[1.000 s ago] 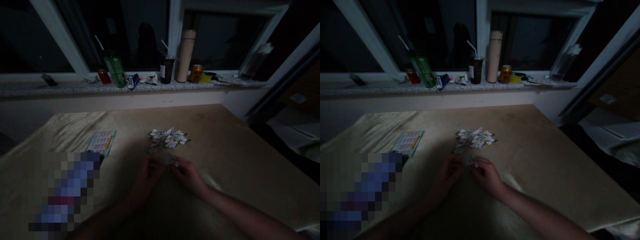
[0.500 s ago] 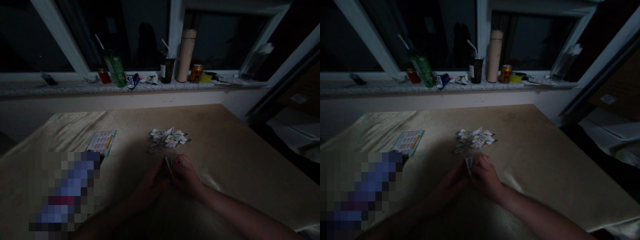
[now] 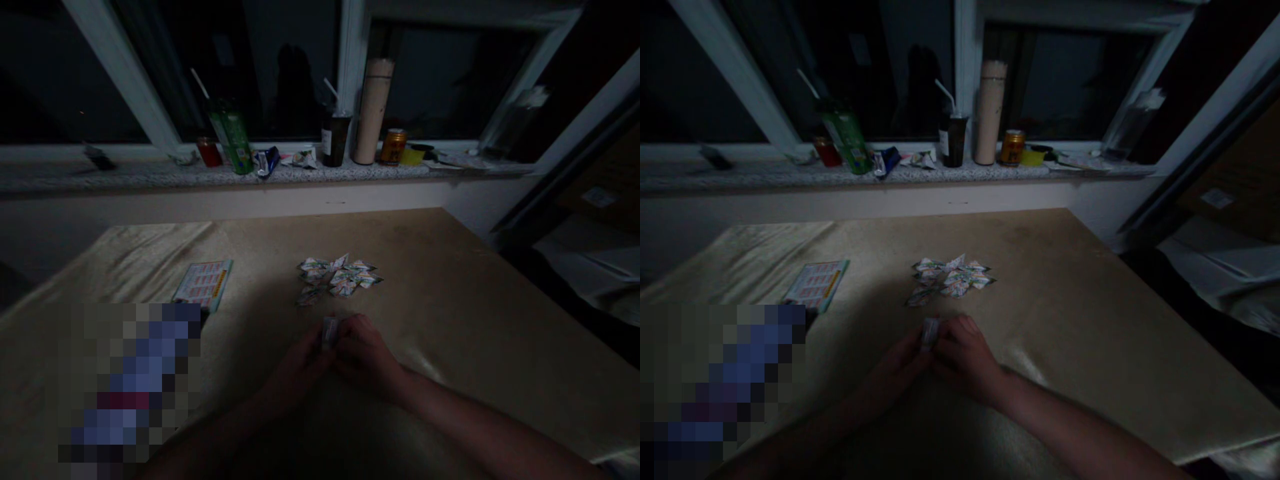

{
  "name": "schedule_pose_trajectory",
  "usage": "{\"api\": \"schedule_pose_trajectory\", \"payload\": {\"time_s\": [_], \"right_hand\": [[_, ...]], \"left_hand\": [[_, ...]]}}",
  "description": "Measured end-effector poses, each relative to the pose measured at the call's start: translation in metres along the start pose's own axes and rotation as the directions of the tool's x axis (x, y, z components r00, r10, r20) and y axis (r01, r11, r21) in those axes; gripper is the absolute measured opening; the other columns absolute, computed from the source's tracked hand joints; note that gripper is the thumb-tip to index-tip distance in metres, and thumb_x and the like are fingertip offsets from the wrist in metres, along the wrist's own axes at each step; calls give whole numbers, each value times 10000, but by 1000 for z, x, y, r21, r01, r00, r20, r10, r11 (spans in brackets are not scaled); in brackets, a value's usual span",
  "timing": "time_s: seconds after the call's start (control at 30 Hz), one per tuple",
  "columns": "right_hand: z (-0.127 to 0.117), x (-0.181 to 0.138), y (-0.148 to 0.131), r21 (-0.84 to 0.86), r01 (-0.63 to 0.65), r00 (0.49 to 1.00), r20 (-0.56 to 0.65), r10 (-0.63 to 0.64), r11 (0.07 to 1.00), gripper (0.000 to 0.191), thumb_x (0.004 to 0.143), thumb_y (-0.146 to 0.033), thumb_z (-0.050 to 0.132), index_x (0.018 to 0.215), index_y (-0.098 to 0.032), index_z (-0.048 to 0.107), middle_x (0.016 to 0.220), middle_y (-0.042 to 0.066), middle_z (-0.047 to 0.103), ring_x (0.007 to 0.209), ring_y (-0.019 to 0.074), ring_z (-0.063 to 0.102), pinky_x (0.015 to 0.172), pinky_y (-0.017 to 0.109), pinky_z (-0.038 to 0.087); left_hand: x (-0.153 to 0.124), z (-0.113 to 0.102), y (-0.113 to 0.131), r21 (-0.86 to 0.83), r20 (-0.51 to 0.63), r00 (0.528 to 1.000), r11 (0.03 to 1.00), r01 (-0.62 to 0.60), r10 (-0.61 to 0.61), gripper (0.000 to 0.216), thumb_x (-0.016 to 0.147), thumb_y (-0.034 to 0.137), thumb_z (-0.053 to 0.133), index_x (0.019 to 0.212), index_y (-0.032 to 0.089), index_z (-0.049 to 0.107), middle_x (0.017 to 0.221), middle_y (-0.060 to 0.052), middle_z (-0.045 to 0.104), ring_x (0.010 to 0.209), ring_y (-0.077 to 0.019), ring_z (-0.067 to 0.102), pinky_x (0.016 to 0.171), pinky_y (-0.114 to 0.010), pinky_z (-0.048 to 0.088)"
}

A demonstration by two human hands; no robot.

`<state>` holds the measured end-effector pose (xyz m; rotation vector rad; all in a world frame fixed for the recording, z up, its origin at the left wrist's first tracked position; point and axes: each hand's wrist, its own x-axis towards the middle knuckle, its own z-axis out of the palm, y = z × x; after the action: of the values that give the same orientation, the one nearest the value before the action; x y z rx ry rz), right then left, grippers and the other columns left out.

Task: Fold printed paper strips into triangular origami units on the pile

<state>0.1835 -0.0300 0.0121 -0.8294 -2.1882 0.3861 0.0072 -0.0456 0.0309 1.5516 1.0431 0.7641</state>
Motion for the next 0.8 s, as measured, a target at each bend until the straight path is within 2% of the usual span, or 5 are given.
{"api": "schedule_pose_trajectory", "payload": {"time_s": [0.2,0.4,0.53,0.67,0.8], "right_hand": [[-8,1,-6,90,33,997,-66,-27,995,112,792,-200,603,904,-199,597,865,45,571,818,177,509,711,314,409],[-14,1,-7,253,-181,961,-158,225,951,218,799,-205,583,1008,-206,523,841,38,514,793,172,494,679,291,430],[-9,1,-5,524,-359,903,-15,430,772,230,871,-277,488,1083,-217,423,700,-21,462,628,126,472,563,232,403],[-6,2,-6,672,-435,869,137,476,599,209,893,-323,457,1071,-224,410,646,-43,483,544,100,469,476,188,359],[-9,2,-4,593,-368,912,81,402,716,145,885,-301,467,927,-193,554,781,26,598,694,134,563,603,228,439]], "left_hand": [[5,-4,2,-43,-152,986,997,62,-68,285,865,342,464,1060,183,597,1019,-10,649,970,-218,564,876,-287,400],[7,-7,-6,-164,-193,961,972,169,-199,326,835,373,504,1062,172,623,990,-26,673,913,-219,588,801,-287,440],[7,-7,-7,-202,-195,955,962,184,-223,315,828,378,515,1027,164,634,940,-24,676,872,-207,590,753,-264,443],[8,-7,-1,-188,-176,962,966,178,-211,309,807,372,542,983,138,641,906,-29,672,843,-203,582,732,-254,433],[9,-7,3,-157,-96,979,974,162,-178,307,823,399,528,924,142,662,819,-5,673,766,-179,579,673,-230,422]]}}
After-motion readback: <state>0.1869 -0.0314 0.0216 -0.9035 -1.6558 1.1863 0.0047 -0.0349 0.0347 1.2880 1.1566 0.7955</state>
